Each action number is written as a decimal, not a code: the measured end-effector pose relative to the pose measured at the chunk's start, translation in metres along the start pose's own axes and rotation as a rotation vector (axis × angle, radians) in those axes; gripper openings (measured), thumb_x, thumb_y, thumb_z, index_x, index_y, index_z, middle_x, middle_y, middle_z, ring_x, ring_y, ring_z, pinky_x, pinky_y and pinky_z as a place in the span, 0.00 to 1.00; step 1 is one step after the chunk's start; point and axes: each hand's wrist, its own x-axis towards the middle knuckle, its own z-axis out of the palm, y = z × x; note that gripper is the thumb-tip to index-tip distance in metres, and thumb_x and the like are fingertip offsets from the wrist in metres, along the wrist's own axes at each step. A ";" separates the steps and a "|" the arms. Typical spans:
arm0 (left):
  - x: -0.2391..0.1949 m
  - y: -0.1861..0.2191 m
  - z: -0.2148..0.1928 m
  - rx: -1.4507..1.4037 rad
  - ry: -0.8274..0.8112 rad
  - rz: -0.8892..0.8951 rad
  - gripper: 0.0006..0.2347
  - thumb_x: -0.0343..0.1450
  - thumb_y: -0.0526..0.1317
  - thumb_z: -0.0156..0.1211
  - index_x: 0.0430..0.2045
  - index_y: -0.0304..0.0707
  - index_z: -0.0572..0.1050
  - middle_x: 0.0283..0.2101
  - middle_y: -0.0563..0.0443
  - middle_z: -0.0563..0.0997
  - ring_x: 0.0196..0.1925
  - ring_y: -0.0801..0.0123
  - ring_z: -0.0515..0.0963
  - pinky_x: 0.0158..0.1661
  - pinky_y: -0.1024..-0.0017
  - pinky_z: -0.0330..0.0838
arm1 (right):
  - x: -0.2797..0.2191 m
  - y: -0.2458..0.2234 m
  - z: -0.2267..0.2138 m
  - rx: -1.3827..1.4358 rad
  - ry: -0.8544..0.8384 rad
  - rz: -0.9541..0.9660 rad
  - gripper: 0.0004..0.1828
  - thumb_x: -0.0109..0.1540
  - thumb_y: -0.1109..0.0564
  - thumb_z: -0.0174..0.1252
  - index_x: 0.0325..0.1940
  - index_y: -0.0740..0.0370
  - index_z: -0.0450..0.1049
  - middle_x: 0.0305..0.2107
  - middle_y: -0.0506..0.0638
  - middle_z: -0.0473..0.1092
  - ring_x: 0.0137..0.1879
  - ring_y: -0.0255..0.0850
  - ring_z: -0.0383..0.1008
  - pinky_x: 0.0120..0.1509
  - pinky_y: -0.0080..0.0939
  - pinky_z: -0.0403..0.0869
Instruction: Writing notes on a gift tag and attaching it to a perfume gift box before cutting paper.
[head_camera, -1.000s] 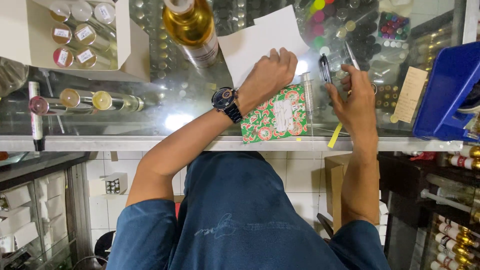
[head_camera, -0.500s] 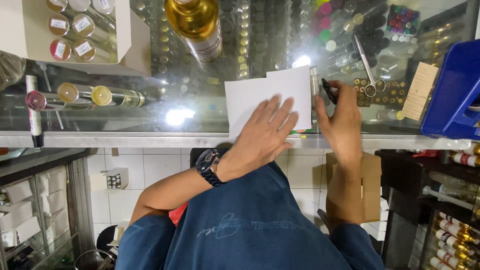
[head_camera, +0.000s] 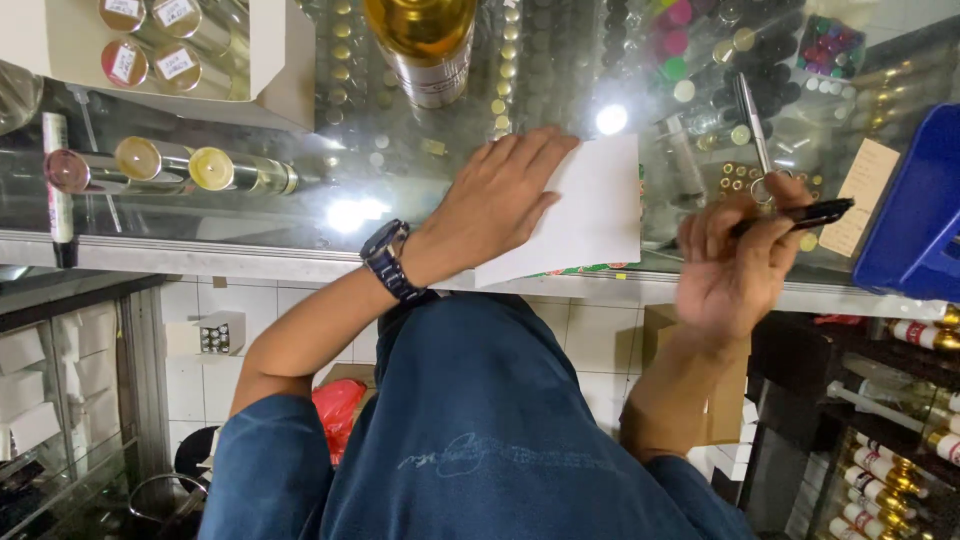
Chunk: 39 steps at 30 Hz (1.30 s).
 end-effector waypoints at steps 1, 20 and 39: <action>0.002 -0.004 0.000 0.000 0.005 -0.003 0.21 0.75 0.38 0.57 0.64 0.38 0.62 0.64 0.41 0.70 0.56 0.51 0.75 0.51 0.57 0.71 | 0.003 0.000 0.018 -0.001 -0.006 0.000 0.15 0.81 0.47 0.43 0.72 0.48 0.63 0.31 0.44 0.58 0.30 0.33 0.52 0.37 0.35 0.56; -0.001 -0.040 0.006 -0.391 -0.001 0.205 0.19 0.66 0.45 0.67 0.45 0.32 0.72 0.41 0.41 0.72 0.40 0.45 0.73 0.38 0.52 0.69 | 0.017 0.062 0.004 0.480 -0.058 0.252 0.23 0.71 0.33 0.34 0.39 0.49 0.64 0.21 0.49 0.56 0.27 0.44 0.62 0.40 0.46 0.68; -0.025 -0.031 0.057 -0.027 0.337 0.396 0.09 0.74 0.44 0.52 0.35 0.46 0.80 0.23 0.53 0.78 0.22 0.63 0.80 0.25 0.67 0.68 | -0.008 0.042 0.047 -0.560 -0.038 0.132 0.15 0.67 0.61 0.56 0.44 0.83 0.74 0.39 0.75 0.75 0.44 0.62 0.82 0.46 0.55 0.83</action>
